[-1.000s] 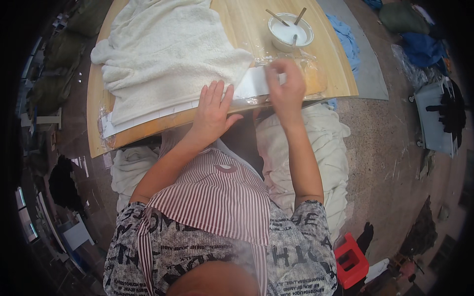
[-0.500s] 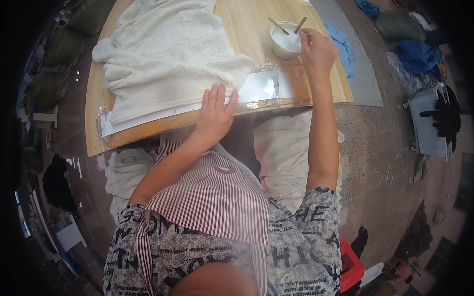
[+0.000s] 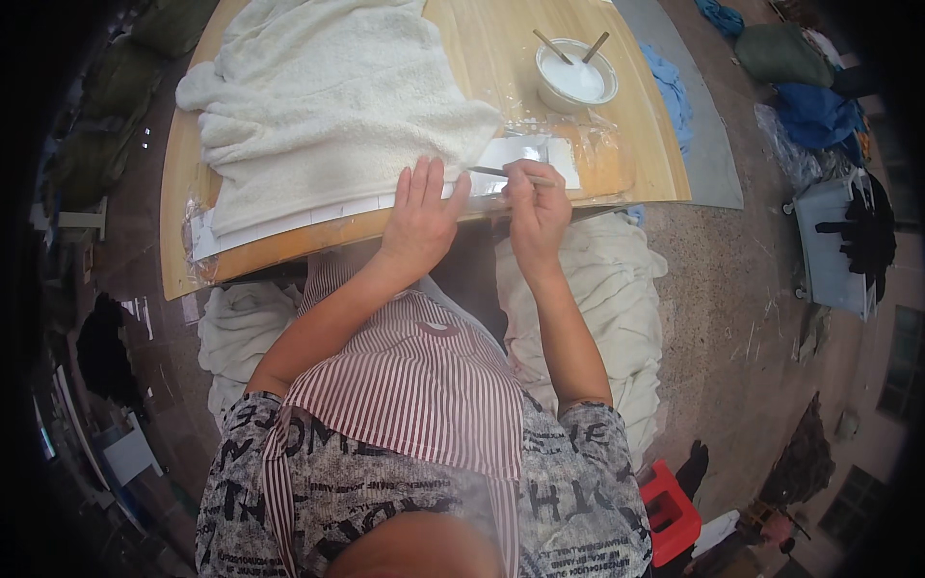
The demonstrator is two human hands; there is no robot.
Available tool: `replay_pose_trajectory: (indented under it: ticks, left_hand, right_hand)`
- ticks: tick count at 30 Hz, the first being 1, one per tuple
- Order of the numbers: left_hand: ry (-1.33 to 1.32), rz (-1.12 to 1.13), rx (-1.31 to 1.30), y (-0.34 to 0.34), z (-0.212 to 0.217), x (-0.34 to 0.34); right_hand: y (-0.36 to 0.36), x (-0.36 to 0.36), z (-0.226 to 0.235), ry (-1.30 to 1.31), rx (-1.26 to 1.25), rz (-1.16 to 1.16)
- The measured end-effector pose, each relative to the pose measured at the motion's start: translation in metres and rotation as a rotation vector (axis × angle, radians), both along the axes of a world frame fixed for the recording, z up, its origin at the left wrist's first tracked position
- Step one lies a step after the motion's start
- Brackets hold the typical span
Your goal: Apply adhesive or marking liquid to the edge of a white plush garment using a small applicator stick.
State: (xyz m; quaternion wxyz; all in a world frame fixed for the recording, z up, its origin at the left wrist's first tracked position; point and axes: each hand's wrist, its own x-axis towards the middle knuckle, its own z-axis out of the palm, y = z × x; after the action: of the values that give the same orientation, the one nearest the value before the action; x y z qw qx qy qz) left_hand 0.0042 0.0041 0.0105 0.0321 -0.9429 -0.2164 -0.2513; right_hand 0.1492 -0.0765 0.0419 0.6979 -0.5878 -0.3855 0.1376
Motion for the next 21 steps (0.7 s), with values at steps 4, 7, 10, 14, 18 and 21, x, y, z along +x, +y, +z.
replay_pose_trajectory:
  ticks: [4, 7, 10, 14, 18, 21]
  left_hand:
    - [-0.028, 0.016, 0.007, 0.0, 0.001, 0.001]
    - [-0.04, 0.02, 0.004, 0.0, 0.002, 0.001]
    - [-0.014, 0.005, 0.014, 0.0, 0.003, 0.001]
    - [-0.025, 0.005, 0.011, 0.0, 0.001, 0.003]
    - [-0.053, -0.024, -0.011, 0.001, -0.005, 0.003]
    - [-0.061, -0.089, -0.22, 0.002, -0.008, 0.003]
  right_hand:
    - [0.008, -0.007, -0.01, -0.014, -0.117, 0.05]
    - [0.011, -0.007, -0.011, -0.213, -0.153, 0.015]
    - [0.012, -0.005, -0.006, -0.453, -0.168, -0.021]
    - [0.011, -0.006, 0.008, -0.204, -0.081, 0.017]
    - [0.018, -0.024, 0.02, 0.1, -0.097, 0.152]
    - [0.034, -0.041, 0.022, -0.179, -0.168, 0.266]
